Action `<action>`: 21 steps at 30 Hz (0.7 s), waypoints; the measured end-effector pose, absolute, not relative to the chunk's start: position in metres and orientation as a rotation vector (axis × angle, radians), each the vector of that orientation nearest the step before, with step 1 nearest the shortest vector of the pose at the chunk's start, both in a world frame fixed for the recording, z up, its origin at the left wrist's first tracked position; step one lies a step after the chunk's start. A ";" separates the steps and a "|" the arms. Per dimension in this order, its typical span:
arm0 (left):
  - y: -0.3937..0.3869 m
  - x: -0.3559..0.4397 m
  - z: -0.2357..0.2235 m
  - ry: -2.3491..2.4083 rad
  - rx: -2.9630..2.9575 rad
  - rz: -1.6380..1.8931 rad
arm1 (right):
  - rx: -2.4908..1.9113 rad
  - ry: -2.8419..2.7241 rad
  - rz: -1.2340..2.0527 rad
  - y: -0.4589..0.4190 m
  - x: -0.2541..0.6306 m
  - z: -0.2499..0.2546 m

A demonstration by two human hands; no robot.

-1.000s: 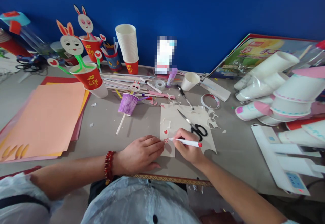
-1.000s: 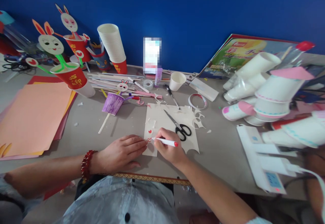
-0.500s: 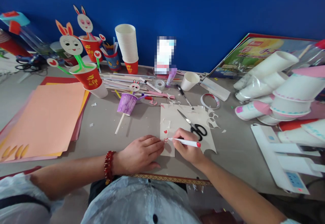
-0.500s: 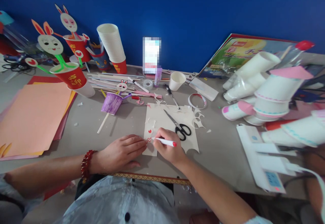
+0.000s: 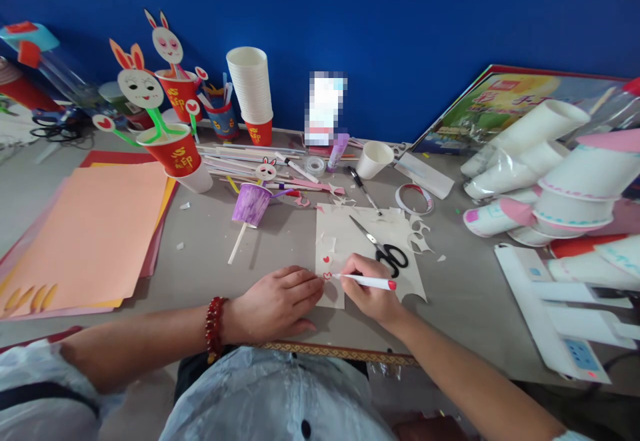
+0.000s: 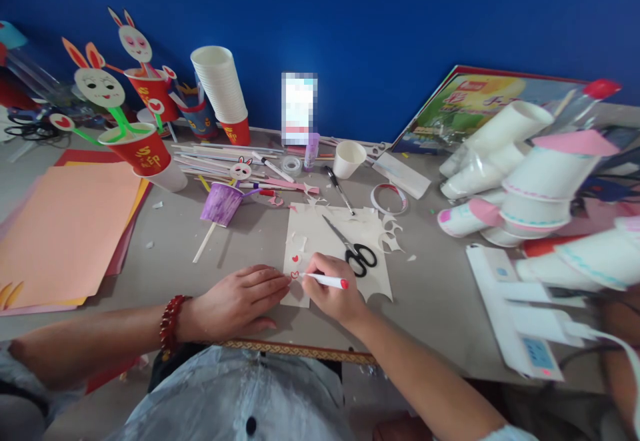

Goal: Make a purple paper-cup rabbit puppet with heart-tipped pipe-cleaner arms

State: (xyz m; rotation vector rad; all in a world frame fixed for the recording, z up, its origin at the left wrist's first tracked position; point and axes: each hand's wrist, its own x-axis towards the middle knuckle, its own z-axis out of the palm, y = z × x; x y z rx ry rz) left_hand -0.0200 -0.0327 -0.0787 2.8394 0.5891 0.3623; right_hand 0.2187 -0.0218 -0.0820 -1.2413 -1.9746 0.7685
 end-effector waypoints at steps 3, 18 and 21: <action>-0.033 -0.020 -0.079 0.584 2.845 0.361 | -1.234 -1.974 0.769 -0.022 0.218 -0.081; -0.032 -0.020 -0.080 0.580 2.850 0.373 | -1.247 -1.925 0.761 -0.023 0.219 -0.084; -0.032 -0.020 -0.080 0.580 2.855 0.374 | -1.243 -1.943 0.759 -0.023 0.218 -0.084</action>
